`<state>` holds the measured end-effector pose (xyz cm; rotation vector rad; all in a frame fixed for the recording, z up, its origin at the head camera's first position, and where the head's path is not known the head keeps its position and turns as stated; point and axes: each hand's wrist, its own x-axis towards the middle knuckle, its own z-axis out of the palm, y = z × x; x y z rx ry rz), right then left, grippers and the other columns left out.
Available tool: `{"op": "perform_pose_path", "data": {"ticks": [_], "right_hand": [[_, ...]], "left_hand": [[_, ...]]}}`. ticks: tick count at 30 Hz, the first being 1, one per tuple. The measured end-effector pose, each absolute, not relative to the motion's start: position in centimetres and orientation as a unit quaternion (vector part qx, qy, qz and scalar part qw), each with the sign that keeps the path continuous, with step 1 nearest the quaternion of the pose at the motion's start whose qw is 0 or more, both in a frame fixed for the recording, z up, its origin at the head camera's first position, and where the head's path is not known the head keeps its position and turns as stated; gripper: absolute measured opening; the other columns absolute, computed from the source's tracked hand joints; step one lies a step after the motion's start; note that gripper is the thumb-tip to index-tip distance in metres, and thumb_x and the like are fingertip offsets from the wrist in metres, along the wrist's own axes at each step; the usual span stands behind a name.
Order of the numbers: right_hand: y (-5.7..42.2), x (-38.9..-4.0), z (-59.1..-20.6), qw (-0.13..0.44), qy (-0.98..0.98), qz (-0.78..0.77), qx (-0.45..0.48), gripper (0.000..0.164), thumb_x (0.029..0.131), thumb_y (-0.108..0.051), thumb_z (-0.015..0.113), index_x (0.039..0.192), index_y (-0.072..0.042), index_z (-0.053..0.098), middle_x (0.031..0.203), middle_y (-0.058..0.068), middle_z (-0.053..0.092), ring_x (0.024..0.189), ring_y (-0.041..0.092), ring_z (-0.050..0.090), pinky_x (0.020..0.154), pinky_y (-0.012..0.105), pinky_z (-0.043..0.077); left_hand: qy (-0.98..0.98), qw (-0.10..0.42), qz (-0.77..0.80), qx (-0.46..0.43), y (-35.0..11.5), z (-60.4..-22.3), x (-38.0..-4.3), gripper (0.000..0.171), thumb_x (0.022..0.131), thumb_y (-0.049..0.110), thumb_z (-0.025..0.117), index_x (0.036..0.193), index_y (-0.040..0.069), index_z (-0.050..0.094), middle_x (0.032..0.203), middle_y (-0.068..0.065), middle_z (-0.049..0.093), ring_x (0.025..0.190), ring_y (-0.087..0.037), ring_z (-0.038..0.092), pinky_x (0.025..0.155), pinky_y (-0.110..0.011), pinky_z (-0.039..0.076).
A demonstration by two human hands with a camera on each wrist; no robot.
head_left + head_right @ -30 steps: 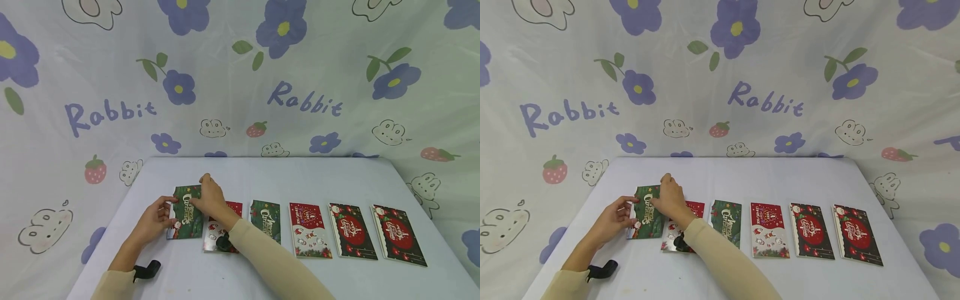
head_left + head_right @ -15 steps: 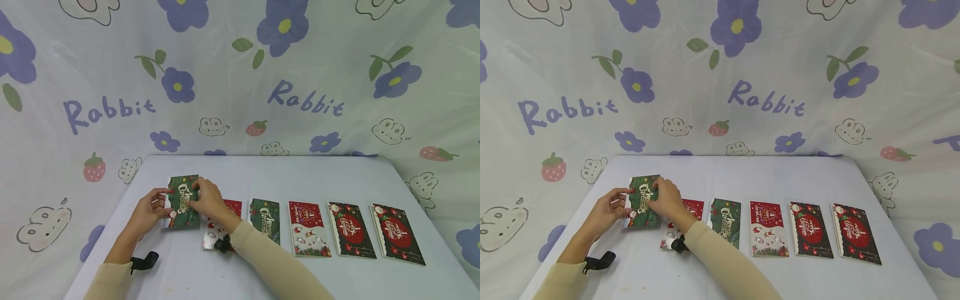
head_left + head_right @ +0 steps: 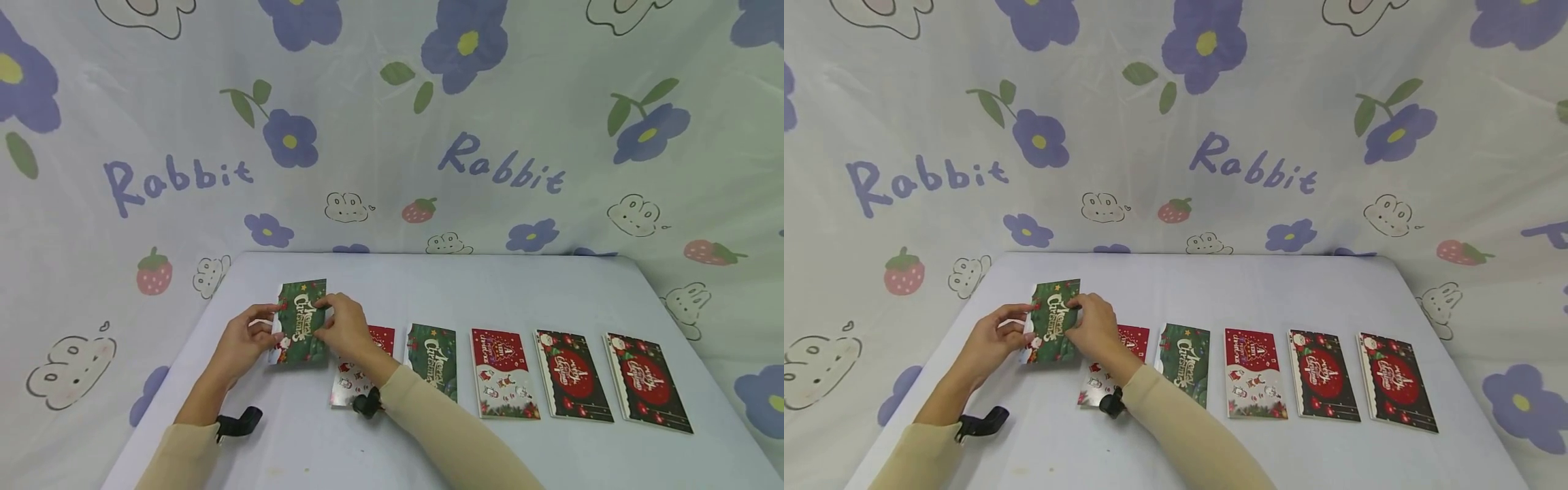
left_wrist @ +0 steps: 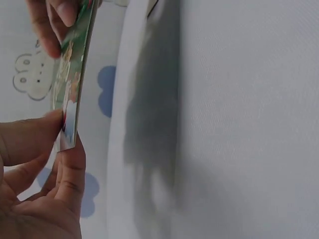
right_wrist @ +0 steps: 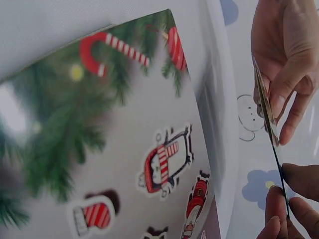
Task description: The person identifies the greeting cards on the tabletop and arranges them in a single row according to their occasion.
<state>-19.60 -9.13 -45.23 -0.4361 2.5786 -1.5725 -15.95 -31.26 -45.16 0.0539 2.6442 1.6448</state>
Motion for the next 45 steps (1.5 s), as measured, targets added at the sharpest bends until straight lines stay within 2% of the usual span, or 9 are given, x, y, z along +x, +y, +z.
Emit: {"op": "perform_pose_path", "data": {"ticks": [9,13,16,21,24,28,32,38,45], "right_hand": [[-8.5,-20.8,-45.3,0.021,0.851,-0.507,-0.136,0.054,0.084,-0.003,0.089,0.134,-0.006,0.069,0.116,0.008,0.060,0.076,0.002,0.057,0.064,0.018,0.049],[-8.0,-21.6,-45.1,0.020,0.849,-0.511,-0.133,0.053,0.085,-0.002,0.087,0.135,-0.003,0.068,0.118,0.012,0.060,0.078,0.005,0.058,0.064,0.019,0.051],[-7.5,-22.4,-45.0,0.012,0.851,-0.508,-0.132,0.053,0.086,-0.001,0.086,0.136,-0.001,0.067,0.121,0.015,0.061,0.080,0.008,0.061,0.066,0.019,0.052],[-6.8,-24.0,-45.1,0.006,0.857,-0.500,-0.125,0.055,0.086,-0.002,0.086,0.137,-0.001,0.066,0.122,0.014,0.061,0.083,0.011,0.064,0.068,0.020,0.054],[-6.5,-25.0,-45.2,0.008,0.863,-0.493,-0.112,0.055,0.086,-0.003,0.087,0.137,-0.001,0.066,0.124,0.014,0.061,0.084,0.012,0.065,0.069,0.020,0.054],[-6.1,-26.1,-45.5,0.013,0.872,-0.480,-0.095,0.056,0.085,-0.005,0.088,0.137,-0.001,0.066,0.125,0.014,0.062,0.085,0.012,0.066,0.072,0.021,0.054],[-5.8,-27.1,-45.7,0.021,0.885,-0.458,-0.084,0.058,0.085,-0.009,0.089,0.138,-0.001,0.066,0.125,0.014,0.062,0.091,0.016,0.065,0.081,0.027,0.055],[-5.9,-28.2,-46.0,0.035,0.907,-0.415,-0.070,0.060,0.085,-0.015,0.090,0.139,-0.004,0.066,0.129,0.013,0.062,0.119,0.027,0.060,0.106,0.038,0.049],[-6.1,-28.8,-46.3,0.062,0.915,-0.395,-0.058,0.066,0.084,-0.015,0.091,0.143,-0.004,0.063,0.133,0.014,0.060,0.124,0.027,0.058,0.109,0.038,0.048]], "left_hand": [[0.853,-0.019,0.522,0.003,-30.5,-45.1,-17.4,0.053,0.094,-0.011,0.072,0.143,-0.008,0.053,0.119,-0.026,0.059,0.085,-0.006,0.062,0.072,-0.019,0.056],[0.854,-0.020,0.519,0.004,-29.9,-45.0,-18.5,0.054,0.094,-0.013,0.070,0.144,-0.008,0.053,0.123,-0.028,0.059,0.088,-0.007,0.063,0.074,-0.018,0.056],[0.858,-0.018,0.513,0.007,-29.4,-44.9,-19.4,0.053,0.095,-0.012,0.069,0.145,-0.007,0.054,0.129,-0.028,0.056,0.097,-0.014,0.064,0.076,-0.017,0.056],[0.864,-0.018,0.503,0.009,-28.6,-45.0,-21.3,0.053,0.095,-0.010,0.070,0.146,-0.004,0.057,0.136,-0.027,0.056,0.115,-0.034,0.061,0.079,-0.015,0.054],[0.874,-0.022,0.485,0.011,-28.1,-45.0,-22.5,0.053,0.094,-0.010,0.072,0.145,-0.003,0.058,0.136,-0.026,0.058,0.114,-0.038,0.062,0.076,-0.016,0.054],[0.883,-0.019,0.469,0.007,-27.6,-45.0,-24.0,0.052,0.093,-0.007,0.074,0.143,-0.004,0.060,0.132,-0.027,0.062,0.106,-0.037,0.067,0.073,-0.017,0.054],[0.875,-0.001,0.485,-0.004,-27.2,-45.2,-25.2,0.050,0.093,-0.008,0.074,0.142,-0.006,0.061,0.126,-0.028,0.064,0.104,-0.034,0.068,0.072,-0.018,0.053],[0.882,0.002,0.470,-0.015,-26.6,-45.7,-26.2,0.047,0.093,-0.009,0.073,0.139,-0.006,0.063,0.120,-0.028,0.066,0.103,-0.032,0.067,0.071,-0.020,0.052],[0.888,0.002,0.459,-0.018,-26.3,-46.7,-27.1,0.046,0.092,-0.012,0.071,0.137,-0.007,0.064,0.121,-0.029,0.067,0.109,-0.039,0.067,0.075,-0.027,0.055]]}}
